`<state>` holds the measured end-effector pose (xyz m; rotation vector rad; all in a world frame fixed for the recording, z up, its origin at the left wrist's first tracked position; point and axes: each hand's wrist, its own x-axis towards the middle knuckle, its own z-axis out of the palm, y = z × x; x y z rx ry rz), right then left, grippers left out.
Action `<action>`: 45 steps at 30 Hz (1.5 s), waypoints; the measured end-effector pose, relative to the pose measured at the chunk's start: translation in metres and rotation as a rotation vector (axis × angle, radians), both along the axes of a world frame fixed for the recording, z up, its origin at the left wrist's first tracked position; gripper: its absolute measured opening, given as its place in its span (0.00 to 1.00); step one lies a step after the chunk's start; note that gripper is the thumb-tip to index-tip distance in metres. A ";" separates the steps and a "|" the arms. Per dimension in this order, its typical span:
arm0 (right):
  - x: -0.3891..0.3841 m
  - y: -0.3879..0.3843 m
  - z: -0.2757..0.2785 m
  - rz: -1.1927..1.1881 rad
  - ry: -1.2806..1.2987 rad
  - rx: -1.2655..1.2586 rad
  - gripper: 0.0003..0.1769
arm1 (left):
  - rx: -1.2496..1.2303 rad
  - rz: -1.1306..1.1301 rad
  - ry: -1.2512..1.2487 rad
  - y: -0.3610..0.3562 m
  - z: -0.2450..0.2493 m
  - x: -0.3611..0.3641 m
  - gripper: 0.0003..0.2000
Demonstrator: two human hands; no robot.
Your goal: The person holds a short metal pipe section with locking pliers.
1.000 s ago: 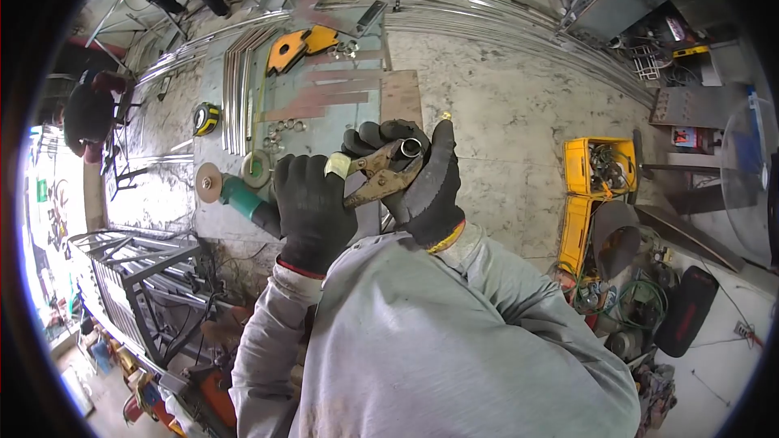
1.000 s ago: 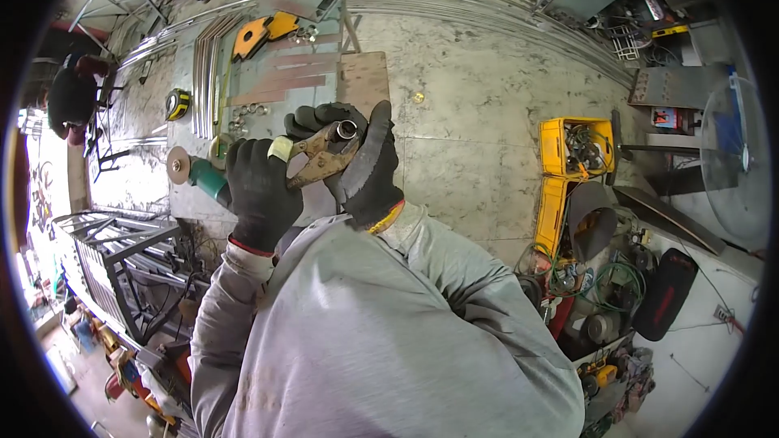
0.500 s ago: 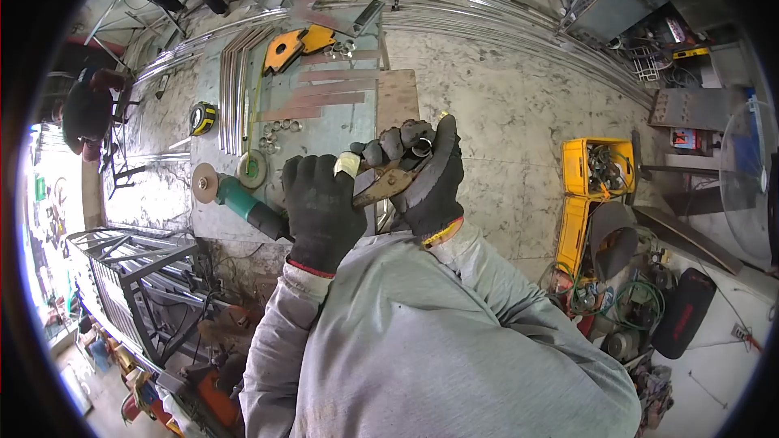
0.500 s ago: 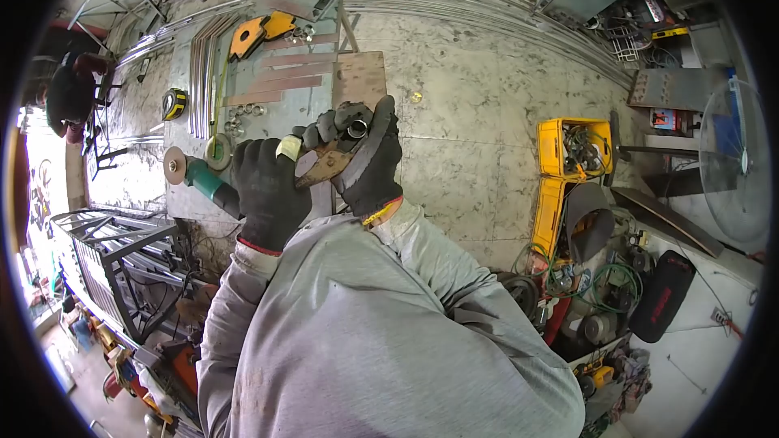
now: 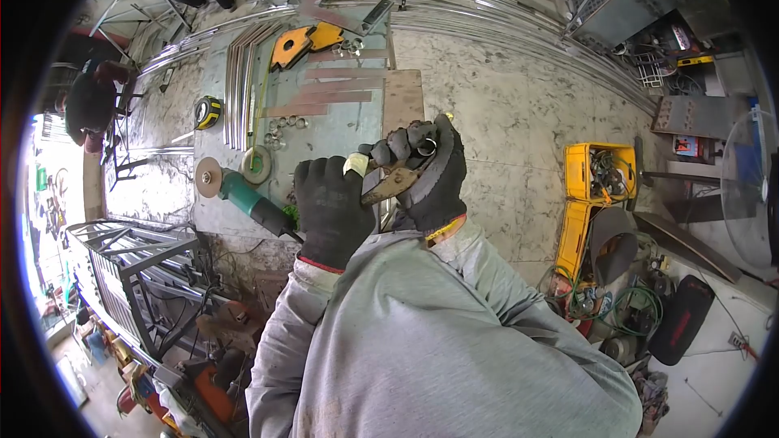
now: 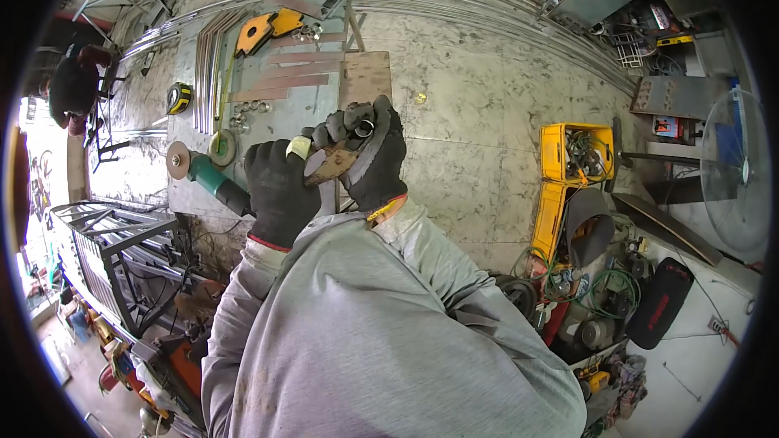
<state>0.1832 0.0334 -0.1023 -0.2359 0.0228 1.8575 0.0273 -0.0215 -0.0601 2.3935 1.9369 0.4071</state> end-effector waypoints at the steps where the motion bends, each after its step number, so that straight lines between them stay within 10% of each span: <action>1: -0.001 -0.001 0.004 0.012 -0.037 -0.017 0.34 | -0.005 0.003 -0.006 0.000 0.000 0.000 0.19; 20: 0.009 0.007 0.006 0.084 -0.047 0.155 0.31 | 0.090 -0.106 -0.024 0.003 -0.006 -0.019 0.20; 22: 0.029 0.010 0.032 0.292 -0.578 0.003 0.31 | 0.096 -0.173 0.028 0.007 0.008 -0.039 0.23; 26: 0.078 0.031 0.006 0.767 -0.790 0.450 0.34 | 0.139 -0.382 0.082 0.018 0.032 -0.076 0.28; 35: 0.061 0.035 0.025 0.903 -1.064 0.598 0.21 | 0.120 -0.466 0.085 0.024 0.044 -0.095 0.25; 45: 0.056 -0.005 -0.036 0.616 -0.388 0.161 0.28 | 0.067 -0.185 -0.049 -0.015 0.012 -0.101 0.32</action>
